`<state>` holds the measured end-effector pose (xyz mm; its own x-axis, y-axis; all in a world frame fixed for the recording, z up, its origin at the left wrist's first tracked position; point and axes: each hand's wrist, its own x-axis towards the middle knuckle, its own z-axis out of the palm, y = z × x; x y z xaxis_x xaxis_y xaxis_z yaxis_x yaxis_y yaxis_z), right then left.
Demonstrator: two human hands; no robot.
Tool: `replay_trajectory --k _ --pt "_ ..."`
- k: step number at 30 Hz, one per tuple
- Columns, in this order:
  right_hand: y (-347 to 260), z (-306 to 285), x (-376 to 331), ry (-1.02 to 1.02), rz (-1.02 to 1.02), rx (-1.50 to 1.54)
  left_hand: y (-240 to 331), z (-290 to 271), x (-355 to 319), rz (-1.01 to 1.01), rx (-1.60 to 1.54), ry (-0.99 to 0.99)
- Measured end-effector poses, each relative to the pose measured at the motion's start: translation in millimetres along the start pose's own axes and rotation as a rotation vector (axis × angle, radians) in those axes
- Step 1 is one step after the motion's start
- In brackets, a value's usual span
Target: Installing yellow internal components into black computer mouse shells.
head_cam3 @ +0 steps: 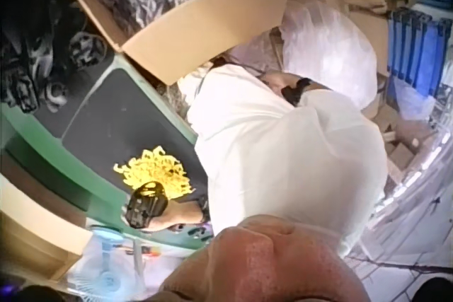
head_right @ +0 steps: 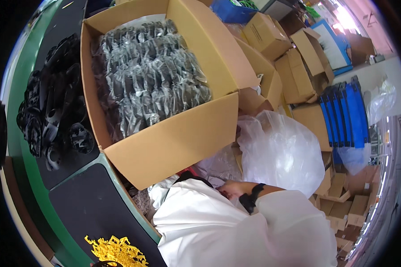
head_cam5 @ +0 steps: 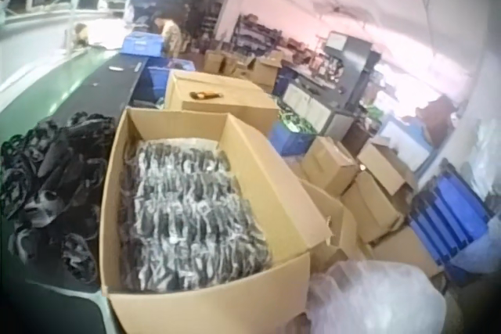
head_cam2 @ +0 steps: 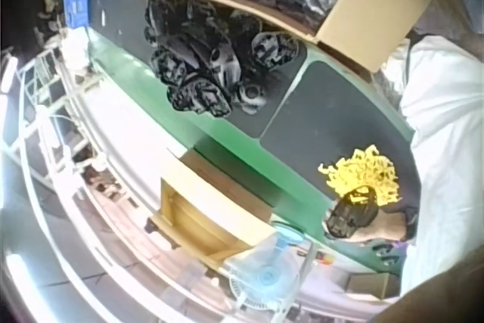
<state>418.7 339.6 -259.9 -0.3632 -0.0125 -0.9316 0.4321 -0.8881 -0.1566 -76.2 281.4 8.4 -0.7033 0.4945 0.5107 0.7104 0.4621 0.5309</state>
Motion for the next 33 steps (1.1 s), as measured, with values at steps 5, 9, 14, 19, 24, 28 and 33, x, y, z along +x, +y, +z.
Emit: replay_trajectory --k 5,9,14,19,24,28,33 --pt "-86 -1 -8 0.318 0.015 0.113 28 5 2 -0.213 -0.544 0.025" --pt "-111 -58 -3 0.344 -0.045 0.635 47 11 4 -0.415 -0.634 0.138" --pt "-162 -61 -57 0.68 -0.746 0.673 47 5 1 -0.276 -0.65 0.096" --pt "-150 -96 -105 0.816 -1.206 -1.152 46 2 -1 -0.192 -0.657 0.047" --pt "-106 -73 -74 -0.084 0.011 -1.522 50 9 -9 -0.009 -0.446 -0.084" --pt "-280 99 -232 -0.099 -1.055 -0.869 84 1 -6 -0.233 -0.457 -0.146" --pt "-371 118 -230 -0.411 -1.877 -0.785 63 -4 -8 -0.035 -0.663 -0.296"
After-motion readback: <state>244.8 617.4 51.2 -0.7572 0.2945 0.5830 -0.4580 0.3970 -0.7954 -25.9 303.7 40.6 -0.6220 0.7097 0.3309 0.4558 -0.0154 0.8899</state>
